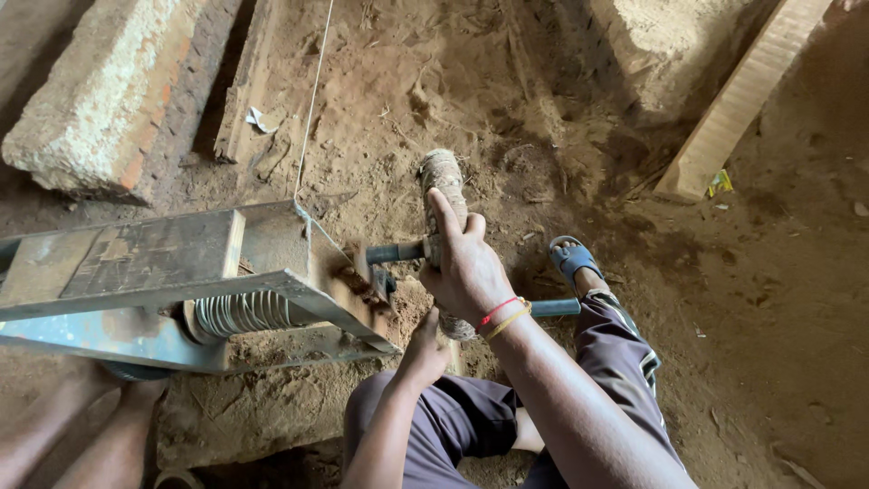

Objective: The person winds a thick rope onto a rotating spindle of a hand-cranked machine. They use one hand to turn the crank while the other hand guides the rope onto the rotating spindle.

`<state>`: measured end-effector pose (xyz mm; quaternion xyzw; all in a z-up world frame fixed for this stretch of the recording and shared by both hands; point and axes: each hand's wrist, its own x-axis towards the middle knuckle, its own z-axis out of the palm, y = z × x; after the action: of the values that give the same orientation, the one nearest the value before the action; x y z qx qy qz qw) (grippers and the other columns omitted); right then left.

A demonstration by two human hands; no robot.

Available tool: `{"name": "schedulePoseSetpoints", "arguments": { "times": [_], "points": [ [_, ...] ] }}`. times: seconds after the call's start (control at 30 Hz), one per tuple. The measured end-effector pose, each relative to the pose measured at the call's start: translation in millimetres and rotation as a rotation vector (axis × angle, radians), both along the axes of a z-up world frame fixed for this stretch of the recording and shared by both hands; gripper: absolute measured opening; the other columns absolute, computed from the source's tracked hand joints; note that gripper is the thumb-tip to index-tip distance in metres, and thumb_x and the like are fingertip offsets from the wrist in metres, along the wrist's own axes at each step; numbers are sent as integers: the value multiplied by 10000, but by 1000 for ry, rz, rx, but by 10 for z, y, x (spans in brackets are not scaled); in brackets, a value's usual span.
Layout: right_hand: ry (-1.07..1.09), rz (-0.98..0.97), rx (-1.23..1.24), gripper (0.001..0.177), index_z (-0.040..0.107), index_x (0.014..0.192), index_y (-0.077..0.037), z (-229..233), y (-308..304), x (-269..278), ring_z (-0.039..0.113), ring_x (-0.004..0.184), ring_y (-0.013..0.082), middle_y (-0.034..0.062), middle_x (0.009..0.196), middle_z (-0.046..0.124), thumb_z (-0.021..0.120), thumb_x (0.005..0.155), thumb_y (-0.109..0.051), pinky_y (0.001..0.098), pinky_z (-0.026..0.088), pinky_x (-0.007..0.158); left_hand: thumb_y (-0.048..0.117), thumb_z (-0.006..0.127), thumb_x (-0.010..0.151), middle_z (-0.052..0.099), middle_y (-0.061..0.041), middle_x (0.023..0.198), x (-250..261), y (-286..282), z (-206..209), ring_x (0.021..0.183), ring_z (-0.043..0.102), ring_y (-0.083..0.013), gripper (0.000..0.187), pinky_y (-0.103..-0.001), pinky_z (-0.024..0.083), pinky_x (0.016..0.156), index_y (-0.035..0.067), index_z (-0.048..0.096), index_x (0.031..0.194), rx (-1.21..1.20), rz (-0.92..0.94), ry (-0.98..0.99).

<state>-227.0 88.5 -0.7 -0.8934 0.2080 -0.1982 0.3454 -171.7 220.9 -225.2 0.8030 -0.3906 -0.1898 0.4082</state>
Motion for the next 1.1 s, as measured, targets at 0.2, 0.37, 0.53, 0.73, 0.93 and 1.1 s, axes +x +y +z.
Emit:
{"name": "schedulePoseSetpoints", "arguments": {
  "times": [0.2,0.37,0.53,0.73,0.93,1.1],
  "points": [
    [48,1,35,1071,185,1608,-249,-8,-16,31,668,866,521,337,1211,476,757,711,-125,517,578,817,235,866,783,524,-219,1502,-98,-108,181,1403,415,-451,653,-493,318,1159,89,630,1375,-181,-124,-237],
    [87,-3,68,1077,174,1614,-265,-70,-101,162,673,868,516,345,1234,467,742,714,-104,509,578,838,430,793,831,679,-123,1247,-141,-120,263,1226,617,-304,529,-425,487,1064,103,656,1223,-141,14,109],
    [38,18,14,1093,197,1582,-224,-48,-234,324,642,946,533,381,1239,481,820,685,-177,499,568,882,455,802,838,663,-143,1242,-207,-51,512,1212,601,-324,546,-451,476,1052,85,679,1221,-273,24,-29],
    [77,14,16,1080,224,1581,-213,6,-251,341,634,997,546,397,1227,506,819,679,-207,501,557,909,475,800,823,652,-145,1212,-261,-40,651,1183,612,-318,575,-448,481,1022,83,665,1221,-282,61,29],
    [95,15,25,1062,245,1578,-225,-24,-304,407,634,1007,556,420,1227,498,811,680,-212,489,555,936,522,771,852,696,-130,1165,-256,-24,700,1173,622,-308,569,-453,487,1016,79,690,1200,-295,18,-1],
    [200,34,24,1057,223,1582,-207,-1,-449,591,634,1046,543,453,1261,476,812,704,-244,461,549,968,665,698,823,682,-129,1144,-218,-26,730,1133,660,-284,667,-456,536,975,90,682,1161,-257,33,100]
  ]
}}
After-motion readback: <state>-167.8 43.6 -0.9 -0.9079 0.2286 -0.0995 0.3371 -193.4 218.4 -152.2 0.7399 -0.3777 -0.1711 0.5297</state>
